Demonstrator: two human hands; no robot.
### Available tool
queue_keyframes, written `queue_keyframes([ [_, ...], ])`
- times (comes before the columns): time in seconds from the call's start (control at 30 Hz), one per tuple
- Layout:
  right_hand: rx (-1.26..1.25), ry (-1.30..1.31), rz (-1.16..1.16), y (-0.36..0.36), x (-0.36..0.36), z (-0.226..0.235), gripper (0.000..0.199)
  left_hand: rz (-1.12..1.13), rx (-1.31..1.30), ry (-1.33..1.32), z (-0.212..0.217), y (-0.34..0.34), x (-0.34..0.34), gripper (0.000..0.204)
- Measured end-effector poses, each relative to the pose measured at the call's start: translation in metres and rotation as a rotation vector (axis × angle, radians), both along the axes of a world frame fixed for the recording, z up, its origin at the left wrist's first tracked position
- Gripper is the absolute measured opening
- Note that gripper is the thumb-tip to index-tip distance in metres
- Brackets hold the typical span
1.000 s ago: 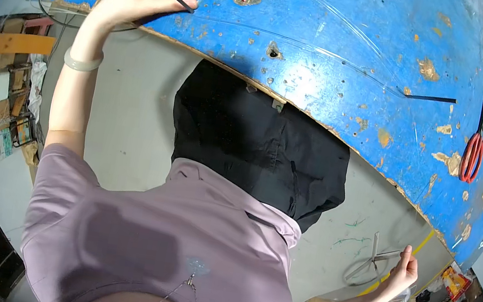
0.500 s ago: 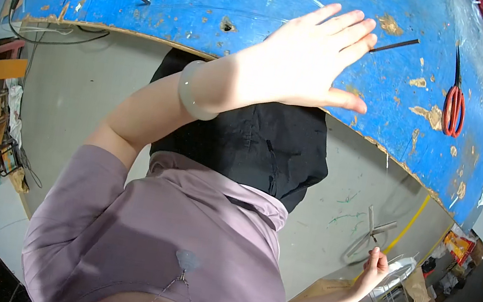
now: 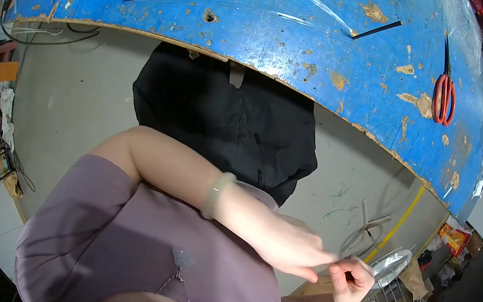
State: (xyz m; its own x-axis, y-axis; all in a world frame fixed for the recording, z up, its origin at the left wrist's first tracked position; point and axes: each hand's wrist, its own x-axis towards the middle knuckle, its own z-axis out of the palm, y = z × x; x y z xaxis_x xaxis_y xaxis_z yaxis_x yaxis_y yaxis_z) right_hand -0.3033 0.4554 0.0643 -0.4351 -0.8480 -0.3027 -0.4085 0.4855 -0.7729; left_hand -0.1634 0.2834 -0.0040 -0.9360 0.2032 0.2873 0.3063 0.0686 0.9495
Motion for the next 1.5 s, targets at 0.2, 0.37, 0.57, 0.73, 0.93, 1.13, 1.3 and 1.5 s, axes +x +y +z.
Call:
queue_keyframes([
  [0.2,0.08,-0.102,0.078,-0.012,-0.033,0.012,0.023,-0.056,0.682,-0.3,0.006,-0.106,0.11,0.026],
  [0.37,-0.162,-0.045,0.105,-0.049,-0.067,0.012,0.027,0.46,0.999,0.245,-0.017,-0.184,0.207,0.024],
  [0.57,-0.273,0.254,0.074,-0.181,-0.08,0.018,0.018,0.753,0.951,0.425,-0.008,-0.248,0.225,0.025],
  [0.73,-0.422,0.146,0.003,-0.296,-0.079,0.026,0.017,1.028,1.149,0.238,0.003,-0.291,0.213,0.021],
  [0.93,-0.402,0.264,-0.002,-0.365,-0.107,-0.018,0.025,1.447,0.546,-0.143,0.005,-0.303,0.184,0.018],
  [1.13,-0.105,0.78,-0.016,-0.302,-0.145,-0.042,0.036,1.403,-1.333,-0.178,-0.001,-0.277,0.189,0.013],
  [1.3,-0.082,0.535,-0.128,-0.172,-0.143,-0.047,0.03,1.201,-1.238,-0.148,0.018,-0.267,0.197,0.014],
  [1.5,0.128,0.365,-0.455,0.007,-0.1,-0.061,0.026,1.563,-0.658,0.072,0.065,-0.211,0.172,0.015],
])
